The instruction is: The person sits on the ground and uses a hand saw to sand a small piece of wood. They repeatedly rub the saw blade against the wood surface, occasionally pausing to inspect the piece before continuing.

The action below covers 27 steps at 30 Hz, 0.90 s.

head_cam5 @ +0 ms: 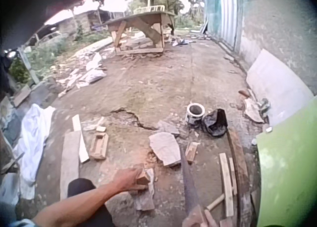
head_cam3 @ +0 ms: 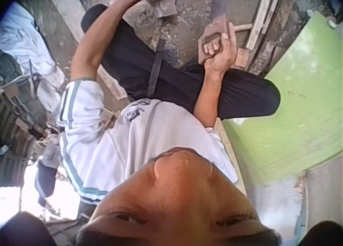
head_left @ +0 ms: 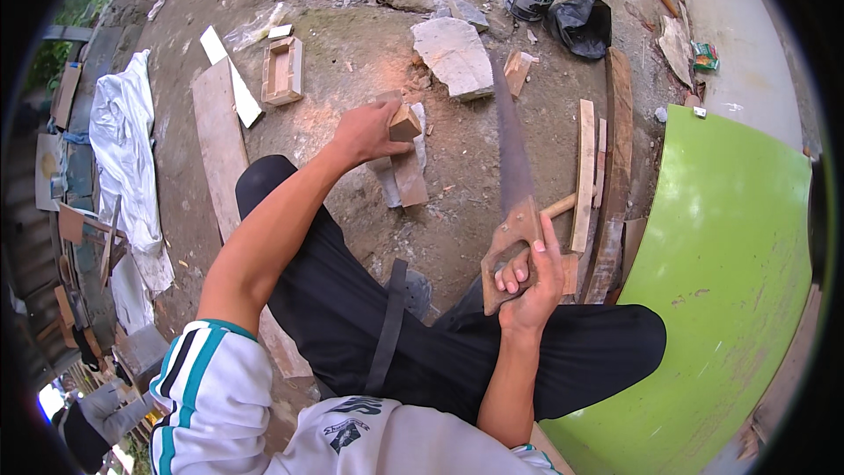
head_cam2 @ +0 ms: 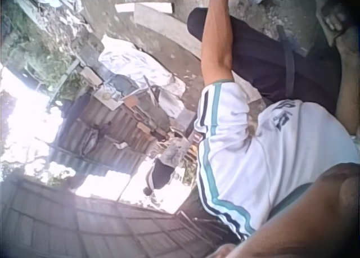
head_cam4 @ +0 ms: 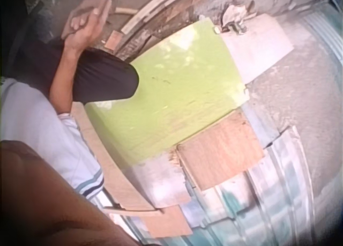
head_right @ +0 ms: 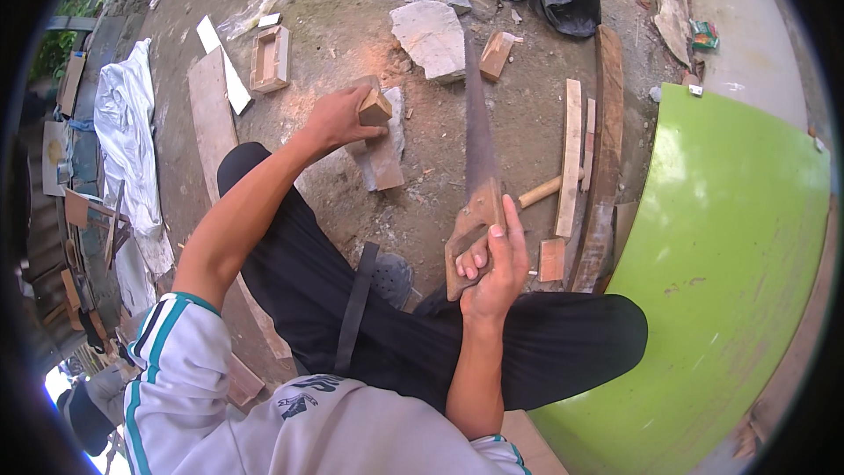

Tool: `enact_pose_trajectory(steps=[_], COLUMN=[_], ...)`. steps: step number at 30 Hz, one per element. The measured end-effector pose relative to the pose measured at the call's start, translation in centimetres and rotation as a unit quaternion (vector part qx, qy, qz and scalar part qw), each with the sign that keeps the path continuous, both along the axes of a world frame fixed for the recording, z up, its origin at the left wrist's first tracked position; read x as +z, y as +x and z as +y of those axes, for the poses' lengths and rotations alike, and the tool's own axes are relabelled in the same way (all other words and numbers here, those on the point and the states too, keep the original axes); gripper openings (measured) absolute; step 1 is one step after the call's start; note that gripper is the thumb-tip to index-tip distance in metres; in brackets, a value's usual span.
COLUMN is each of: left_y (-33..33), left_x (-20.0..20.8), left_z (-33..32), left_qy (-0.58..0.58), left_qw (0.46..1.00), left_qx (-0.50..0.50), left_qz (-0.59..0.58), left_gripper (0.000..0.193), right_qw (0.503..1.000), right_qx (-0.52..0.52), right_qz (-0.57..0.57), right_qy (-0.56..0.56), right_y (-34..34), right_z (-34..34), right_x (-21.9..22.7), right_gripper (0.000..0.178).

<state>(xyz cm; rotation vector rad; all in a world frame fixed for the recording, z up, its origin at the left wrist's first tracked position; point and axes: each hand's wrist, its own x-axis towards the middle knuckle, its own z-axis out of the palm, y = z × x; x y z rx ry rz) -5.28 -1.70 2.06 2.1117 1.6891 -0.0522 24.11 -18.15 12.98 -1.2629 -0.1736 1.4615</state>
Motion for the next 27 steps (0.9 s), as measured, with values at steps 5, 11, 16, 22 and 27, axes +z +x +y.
enact_pose_trajectory(steps=[5,11,16,22,27], left_y=[2.1,2.4,2.3,2.2,4.6], left_x=[-0.7,-2.5,-1.9,-1.8,-1.2], left_z=[-1.1,-1.6,-1.0,-0.3,1.3], left_qy=[0.089,0.138,0.066,0.022,-0.061], left_qw=[0.995,0.989,0.997,0.998,0.983], left_qx=[0.023,-0.038,-0.04,0.016,0.171], left_qz=[0.04,0.041,-0.016,-0.055,0.019], left_gripper=[0.06,0.056,0.052,0.046,0.052], right_qw=[1.0,0.998,0.993,0.94,0.902], right_qx=[0.018,0.066,0.115,0.207,0.223], right_qz=[0.01,-0.009,-0.041,-0.261,-0.339], right_qy=[-0.004,-0.011,0.011,0.079,0.15], right_y=[-0.1,-0.5,-0.6,-3.0,-4.7], right_z=[0.5,0.9,1.0,0.6,1.4], right_x=[-0.4,-0.7,-1.1,-2.8,-3.6], right_gripper=[0.054,0.054,0.051,0.045,0.043])
